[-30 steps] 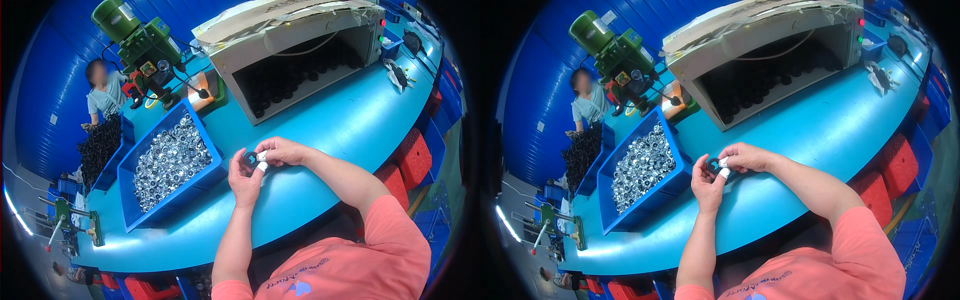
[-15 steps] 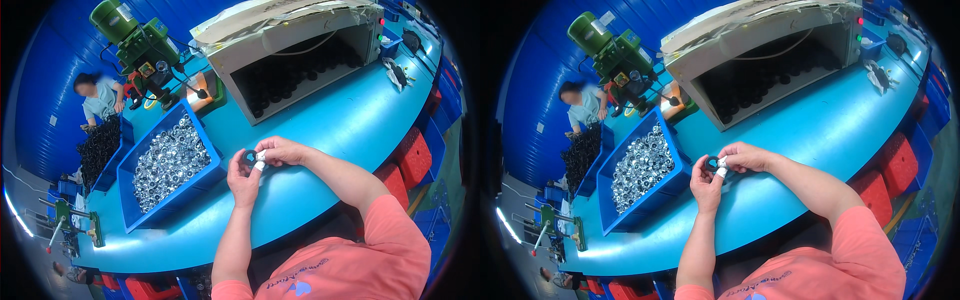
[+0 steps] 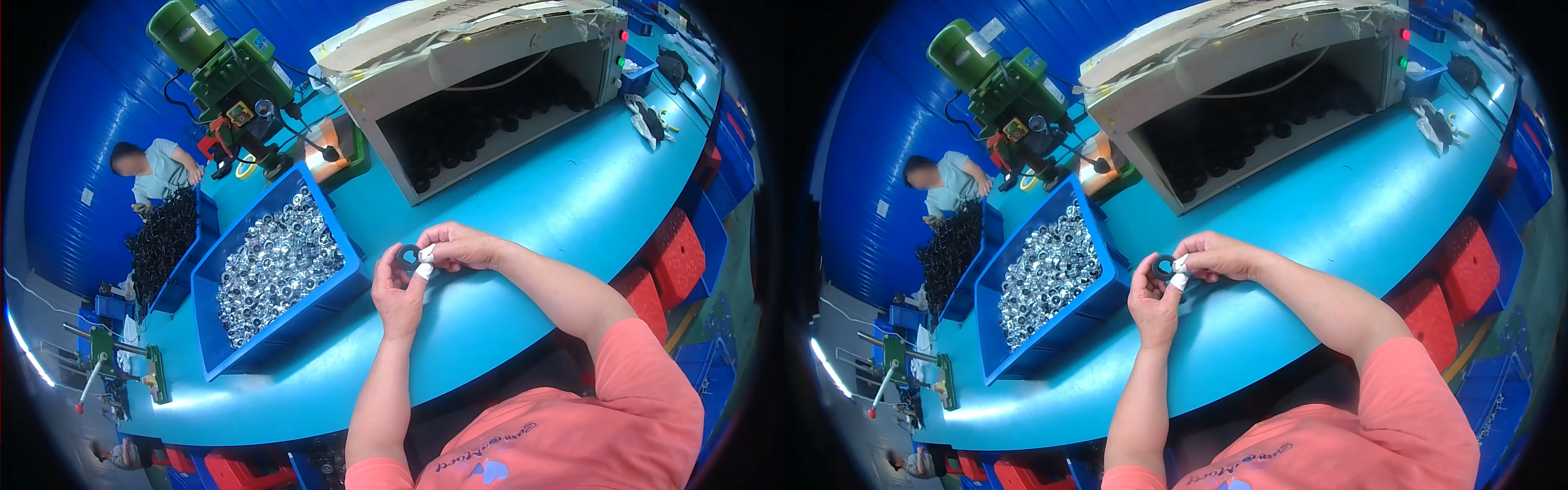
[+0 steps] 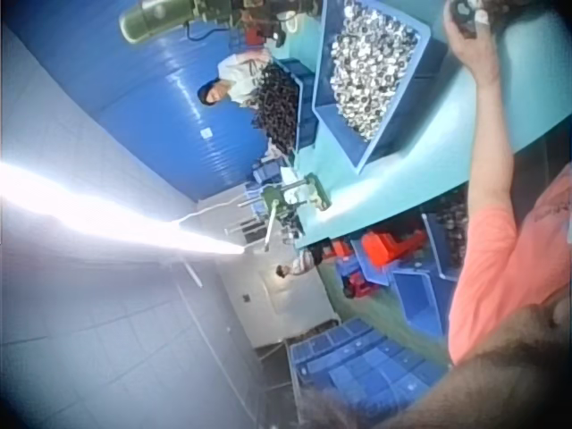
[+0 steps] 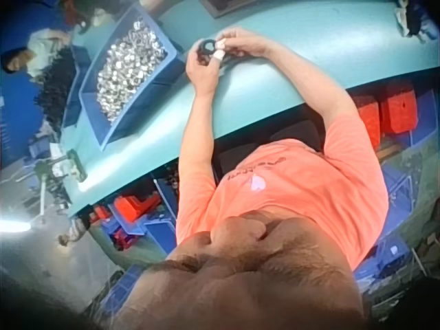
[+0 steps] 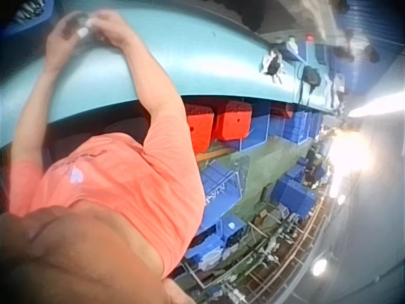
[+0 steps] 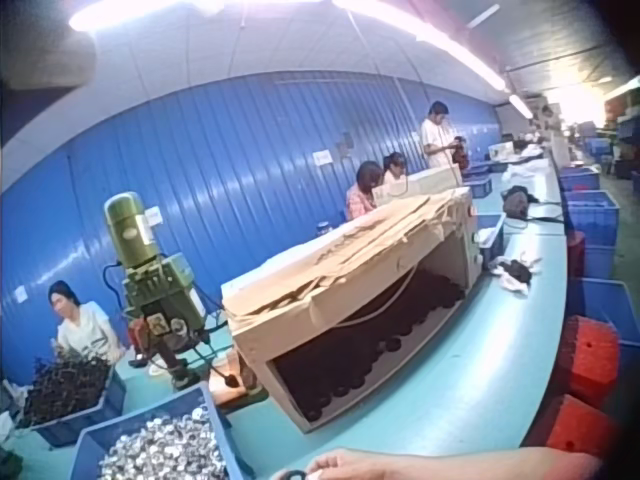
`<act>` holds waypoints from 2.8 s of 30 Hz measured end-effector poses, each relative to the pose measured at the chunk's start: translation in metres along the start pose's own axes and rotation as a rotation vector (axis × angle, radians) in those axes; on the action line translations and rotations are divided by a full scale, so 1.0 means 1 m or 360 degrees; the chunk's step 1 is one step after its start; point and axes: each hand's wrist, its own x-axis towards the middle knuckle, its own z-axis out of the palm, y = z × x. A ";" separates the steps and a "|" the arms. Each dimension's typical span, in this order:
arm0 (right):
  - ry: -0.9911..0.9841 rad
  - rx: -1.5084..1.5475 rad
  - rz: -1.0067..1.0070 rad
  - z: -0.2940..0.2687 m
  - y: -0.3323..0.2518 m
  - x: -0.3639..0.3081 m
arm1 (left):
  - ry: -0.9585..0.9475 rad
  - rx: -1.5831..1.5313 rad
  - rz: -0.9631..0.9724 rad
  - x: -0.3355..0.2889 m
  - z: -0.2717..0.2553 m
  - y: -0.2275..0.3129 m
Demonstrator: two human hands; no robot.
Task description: The person is manually assembling small industrial components by inserting white plastic parts into black ring-shaped housings.
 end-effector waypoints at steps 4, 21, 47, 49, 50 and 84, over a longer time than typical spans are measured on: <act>-0.0011 0.0005 -0.0008 -0.001 0.001 0.001 | 0.0004 -0.0063 -0.0040 0.000 0.000 0.001; 0.0045 -0.0107 0.0012 0.002 0.002 0.001 | -0.0035 -0.0172 -0.0107 0.000 0.002 0.001; 0.0449 -0.0793 -0.0544 0.013 0.007 0.005 | 0.0011 -0.0852 -0.0328 0.007 -0.009 -0.016; 0.0415 -0.0882 -0.0702 0.013 0.008 0.004 | -0.0009 -0.0794 -0.0288 0.009 -0.010 -0.020; 0.0396 -0.0911 -0.0716 0.014 0.009 0.003 | -0.0016 -0.0771 -0.0272 0.009 -0.011 -0.021; 0.0215 -0.0379 -0.0073 0.016 0.008 0.000 | -0.0147 -0.0670 -0.0537 0.008 -0.011 -0.021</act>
